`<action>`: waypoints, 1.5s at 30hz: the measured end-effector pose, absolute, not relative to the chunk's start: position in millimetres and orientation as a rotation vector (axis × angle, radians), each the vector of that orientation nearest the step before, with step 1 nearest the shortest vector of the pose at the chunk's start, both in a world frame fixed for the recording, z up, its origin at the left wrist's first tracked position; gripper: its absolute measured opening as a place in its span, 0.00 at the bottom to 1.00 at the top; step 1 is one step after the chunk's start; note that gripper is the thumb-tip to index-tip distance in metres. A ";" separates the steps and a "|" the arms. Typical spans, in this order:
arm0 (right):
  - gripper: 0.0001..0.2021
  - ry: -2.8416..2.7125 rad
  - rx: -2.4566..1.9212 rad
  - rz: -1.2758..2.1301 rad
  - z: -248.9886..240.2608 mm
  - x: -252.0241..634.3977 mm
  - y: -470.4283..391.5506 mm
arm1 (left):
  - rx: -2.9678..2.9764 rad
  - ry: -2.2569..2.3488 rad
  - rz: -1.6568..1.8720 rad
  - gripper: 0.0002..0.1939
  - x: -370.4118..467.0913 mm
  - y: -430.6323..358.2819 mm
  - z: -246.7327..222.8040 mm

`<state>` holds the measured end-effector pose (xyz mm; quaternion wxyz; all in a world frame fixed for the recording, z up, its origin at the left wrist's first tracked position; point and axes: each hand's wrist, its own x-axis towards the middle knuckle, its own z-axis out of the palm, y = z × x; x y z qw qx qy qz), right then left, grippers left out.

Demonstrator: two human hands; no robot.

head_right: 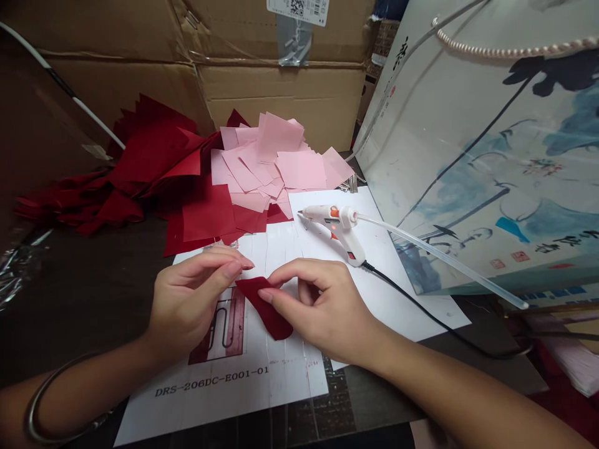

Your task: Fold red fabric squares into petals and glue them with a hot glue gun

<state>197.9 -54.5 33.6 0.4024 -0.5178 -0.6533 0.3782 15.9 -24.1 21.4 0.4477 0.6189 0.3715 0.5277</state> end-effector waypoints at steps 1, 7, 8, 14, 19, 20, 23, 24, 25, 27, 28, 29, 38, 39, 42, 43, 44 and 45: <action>0.06 -1.640 -1.315 0.953 34.1 198.1 -54.4 | 1.509 0.937 1.291 0.06 16.1 -24.4 20.9; 0.04 -1.576 -1.249 0.969 33.3 200.5 -55.2 | 1.310 0.991 1.266 0.09 16.6 -24.0 13.3; 0.04 -1.565 -1.226 0.977 32.7 201.0 -55.5 | 1.270 0.990 1.271 0.10 16.6 -23.4 12.1; 0.04 -1.533 -1.226 0.987 31.2 201.7 -55.2 | 1.308 1.007 1.143 0.20 15.9 -24.0 12.1; 0.05 -1.539 -1.265 0.977 30.8 201.2 -54.9 | 1.444 1.075 1.099 0.16 16.7 -26.1 16.2; 0.05 -1.536 -1.272 0.979 30.6 201.1 -54.8 | 1.452 1.068 1.129 0.13 17.1 -25.6 16.1; 0.06 -1.518 -1.289 0.991 30.2 200.9 -54.0 | 1.448 1.026 1.203 0.09 17.9 -23.5 14.2; 0.06 -1.513 -1.294 0.992 30.3 200.9 -53.7 | 1.446 1.025 1.205 0.09 18.0 -22.9 13.5; 0.06 -1.510 -1.300 0.993 30.5 200.9 -53.3 | 1.449 1.035 1.199 0.08 18.0 -22.6 13.3; 0.06 -1.508 -1.314 1.000 31.1 201.0 -52.9 | 1.468 1.074 1.166 0.08 17.6 -22.7 14.2; 0.06 -1.509 -1.323 1.003 31.4 201.1 -52.7 | 1.483 1.090 1.150 0.09 17.3 -23.1 15.4; 0.06 -1.513 -1.332 1.005 31.6 201.1 -52.7 | 1.505 1.092 1.131 0.11 16.8 -23.6 16.8; 0.07 -1.648 -1.386 1.038 30.0 200.3 -52.2 | 1.649 0.927 0.991 0.05 15.3 -27.1 20.1; 0.08 -1.654 -1.390 1.059 30.5 200.2 -51.9 | 1.640 0.922 1.009 0.06 15.6 -27.1 20.2; 0.10 -1.629 -1.387 1.145 32.5 199.6 -50.9 | 1.611 0.920 1.073 0.07 16.7 -26.6 21.0; 0.11 -1.613 -1.383 1.162 33.1 199.4 -50.7 | 1.610 0.938 1.086 0.07 17.0 -26.5 21.4; 0.11 -1.599 -1.379 1.166 33.6 199.2 -50.5 | 1.615 0.959 1.096 0.08 17.2 -26.4 21.7; 0.11 -1.590 -1.377 1.160 33.9 199.0 -50.4 | 1.624 0.979 1.103 0.09 17.2 -26.4 22.0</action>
